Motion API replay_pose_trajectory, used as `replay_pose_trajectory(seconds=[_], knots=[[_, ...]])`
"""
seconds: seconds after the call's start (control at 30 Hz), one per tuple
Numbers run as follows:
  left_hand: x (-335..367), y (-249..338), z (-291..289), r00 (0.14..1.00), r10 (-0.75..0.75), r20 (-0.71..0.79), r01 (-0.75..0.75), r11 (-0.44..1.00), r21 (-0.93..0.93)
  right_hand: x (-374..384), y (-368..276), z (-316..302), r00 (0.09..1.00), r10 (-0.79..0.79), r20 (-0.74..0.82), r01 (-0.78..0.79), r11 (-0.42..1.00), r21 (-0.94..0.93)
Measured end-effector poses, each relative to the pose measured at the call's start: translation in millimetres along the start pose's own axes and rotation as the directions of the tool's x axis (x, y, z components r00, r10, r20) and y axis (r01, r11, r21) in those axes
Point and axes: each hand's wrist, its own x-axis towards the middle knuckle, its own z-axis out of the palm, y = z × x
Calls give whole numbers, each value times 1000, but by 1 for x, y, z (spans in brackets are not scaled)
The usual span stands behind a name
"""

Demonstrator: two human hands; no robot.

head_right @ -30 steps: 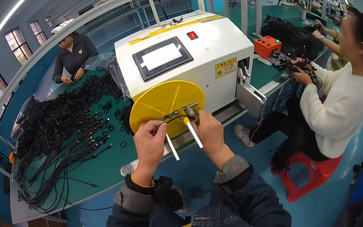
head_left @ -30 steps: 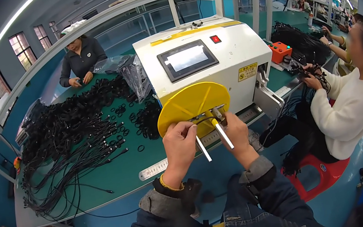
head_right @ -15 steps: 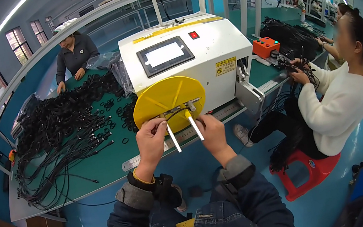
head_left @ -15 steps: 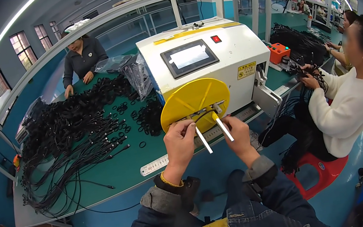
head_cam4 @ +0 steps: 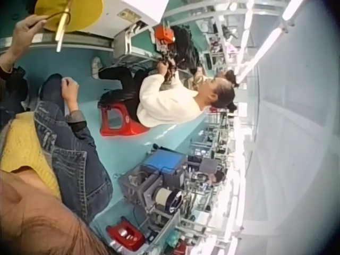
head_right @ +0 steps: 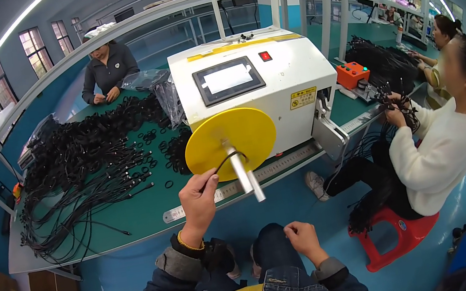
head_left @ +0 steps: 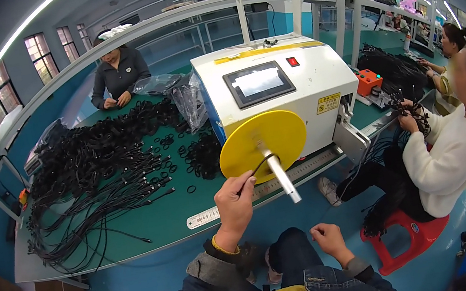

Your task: Manually feeding electronic cables into an automated machine to bundle and secure them.

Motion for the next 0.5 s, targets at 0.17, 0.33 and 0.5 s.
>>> replay_pose_trajectory(seconds=[0.17, 0.33, 0.5], knots=[[-11, 13, -6, 986, 149, 69, -158, 976, 152, -2, 5, 2, 999, 27, 39, -29, 998, 49], [-18, 20, -2, 975, 203, 88, -215, 963, 163, -5, 3, 3, 991, 102, 82, -106, 993, 44], [-25, 25, -1, 976, 182, 116, -202, 959, 196, -3, 14, 3, 988, 118, 98, -124, 990, 61]])
